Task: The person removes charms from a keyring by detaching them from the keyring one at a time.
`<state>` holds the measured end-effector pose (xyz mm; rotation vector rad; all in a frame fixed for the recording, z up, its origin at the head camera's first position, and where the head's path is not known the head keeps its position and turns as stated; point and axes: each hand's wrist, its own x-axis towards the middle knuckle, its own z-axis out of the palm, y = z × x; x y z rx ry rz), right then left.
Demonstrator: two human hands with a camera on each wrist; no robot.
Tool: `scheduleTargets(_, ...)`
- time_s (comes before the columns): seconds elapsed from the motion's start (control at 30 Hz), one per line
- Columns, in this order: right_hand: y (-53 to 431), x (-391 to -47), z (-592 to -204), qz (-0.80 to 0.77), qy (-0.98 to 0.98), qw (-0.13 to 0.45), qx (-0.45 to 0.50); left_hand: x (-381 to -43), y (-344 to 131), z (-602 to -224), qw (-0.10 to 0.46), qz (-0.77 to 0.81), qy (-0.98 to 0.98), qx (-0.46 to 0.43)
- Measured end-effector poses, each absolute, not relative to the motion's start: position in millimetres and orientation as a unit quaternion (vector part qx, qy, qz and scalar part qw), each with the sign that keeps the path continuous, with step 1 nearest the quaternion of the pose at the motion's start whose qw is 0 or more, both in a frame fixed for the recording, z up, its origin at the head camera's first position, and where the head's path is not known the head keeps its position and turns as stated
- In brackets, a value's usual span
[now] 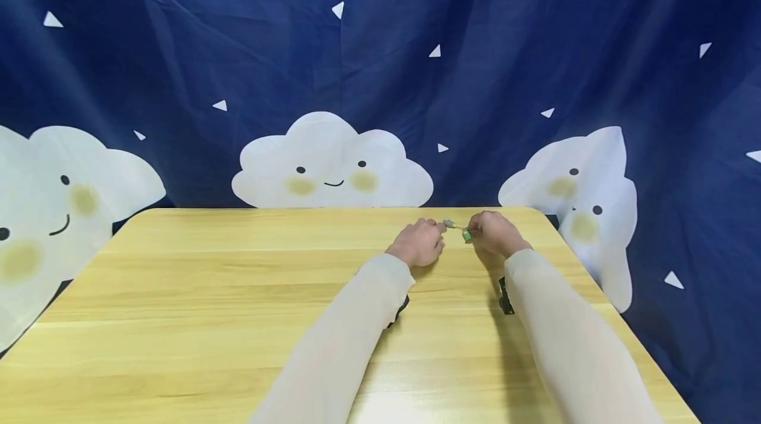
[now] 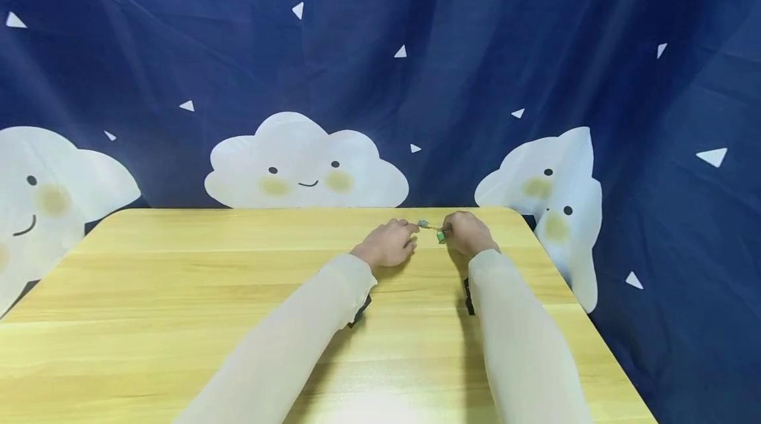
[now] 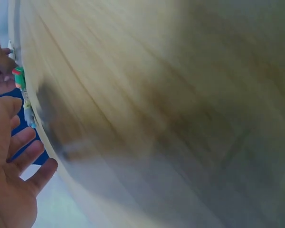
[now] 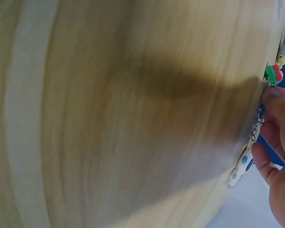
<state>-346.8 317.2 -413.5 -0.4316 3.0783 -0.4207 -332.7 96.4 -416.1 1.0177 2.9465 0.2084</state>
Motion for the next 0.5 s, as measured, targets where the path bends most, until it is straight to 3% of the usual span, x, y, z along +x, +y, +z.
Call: scheduleTargets(0.5, 316, -344, -403, -0.159, 0.956, -0.113, -0.220, -339, 95, -417, 0.009, 0.133, 0.940, 0.313)
